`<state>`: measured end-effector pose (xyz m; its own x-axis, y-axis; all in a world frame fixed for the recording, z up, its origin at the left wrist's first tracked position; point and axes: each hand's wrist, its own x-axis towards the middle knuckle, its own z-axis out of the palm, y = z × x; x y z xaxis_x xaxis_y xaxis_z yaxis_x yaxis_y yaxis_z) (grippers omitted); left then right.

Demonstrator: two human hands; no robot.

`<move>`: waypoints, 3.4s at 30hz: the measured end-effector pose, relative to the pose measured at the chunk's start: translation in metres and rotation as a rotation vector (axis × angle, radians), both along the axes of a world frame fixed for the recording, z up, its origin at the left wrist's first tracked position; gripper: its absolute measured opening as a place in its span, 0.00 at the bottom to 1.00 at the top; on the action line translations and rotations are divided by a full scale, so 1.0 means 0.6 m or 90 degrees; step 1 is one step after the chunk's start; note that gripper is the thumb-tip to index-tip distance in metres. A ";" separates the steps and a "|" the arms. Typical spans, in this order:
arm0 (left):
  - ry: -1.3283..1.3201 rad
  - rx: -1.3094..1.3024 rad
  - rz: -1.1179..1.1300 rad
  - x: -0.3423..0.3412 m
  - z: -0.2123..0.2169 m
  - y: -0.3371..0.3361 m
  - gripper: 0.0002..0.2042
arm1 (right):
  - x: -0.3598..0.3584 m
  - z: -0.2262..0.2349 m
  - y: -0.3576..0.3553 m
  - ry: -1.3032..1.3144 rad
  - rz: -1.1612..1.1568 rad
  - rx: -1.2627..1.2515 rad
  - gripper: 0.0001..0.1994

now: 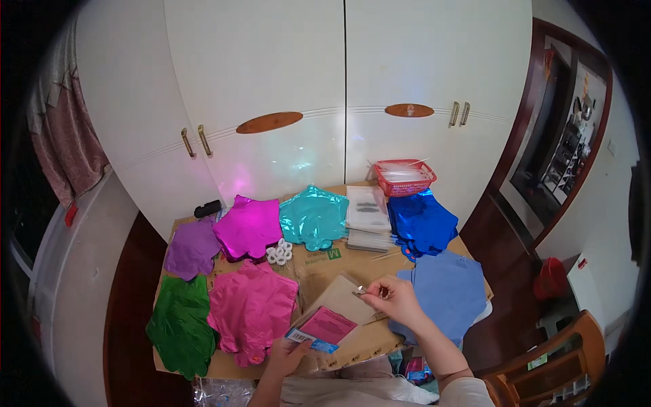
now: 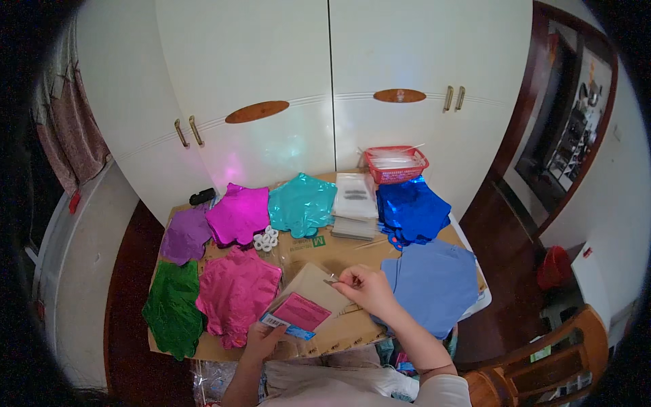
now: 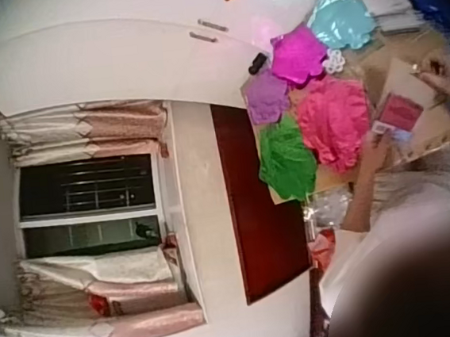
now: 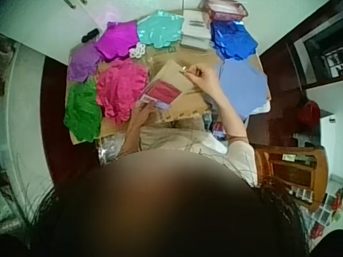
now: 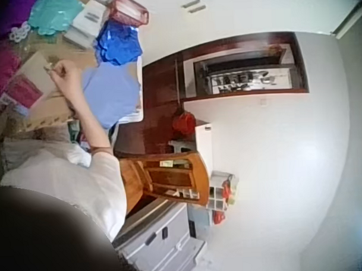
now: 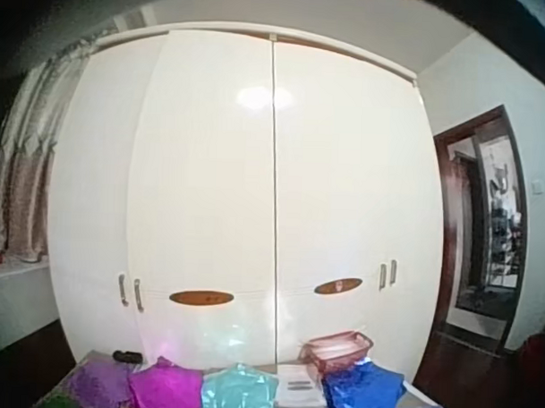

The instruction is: Packaging various colorful balloons into plastic bags with cardboard backing.

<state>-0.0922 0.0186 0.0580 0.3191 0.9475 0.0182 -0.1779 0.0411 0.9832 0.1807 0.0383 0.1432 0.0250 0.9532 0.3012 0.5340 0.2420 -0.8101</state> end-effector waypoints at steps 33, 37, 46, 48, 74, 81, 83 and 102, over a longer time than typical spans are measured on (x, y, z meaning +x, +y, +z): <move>0.086 -0.074 0.057 0.004 -0.003 0.010 0.11 | 0.018 -0.050 0.031 0.344 0.221 -0.291 0.05; 0.283 0.053 0.162 0.023 0.000 0.008 0.15 | 0.046 -0.087 0.067 0.267 0.151 -0.332 0.05; 0.719 0.694 -0.009 0.057 -0.046 0.003 0.24 | 0.055 -0.137 0.139 -0.312 -0.064 0.119 0.09; 0.757 0.706 -0.027 0.065 -0.039 -0.004 0.25 | 0.101 -0.167 0.190 -0.376 -0.132 0.226 0.08; 0.792 0.574 0.032 -0.029 -0.003 -0.027 0.18 | -0.068 -0.107 0.010 -0.298 0.291 0.130 0.14; 0.878 0.551 0.068 -0.047 -0.017 -0.036 0.19 | -0.105 -0.164 -0.012 -0.351 0.095 0.144 0.18; 0.868 0.545 0.018 -0.039 -0.007 -0.039 0.20 | -0.103 -0.181 -0.011 -0.375 0.086 0.172 0.16; 0.835 0.489 0.073 0.036 -0.028 0.034 0.07 | -0.106 -0.199 -0.017 -0.388 0.081 0.147 0.13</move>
<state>-0.0707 0.0388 0.0415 0.4293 0.8606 0.2738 0.8430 -0.4907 0.2204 0.1173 0.0278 0.0237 -0.3233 0.8469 0.4221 0.8357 0.4648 -0.2926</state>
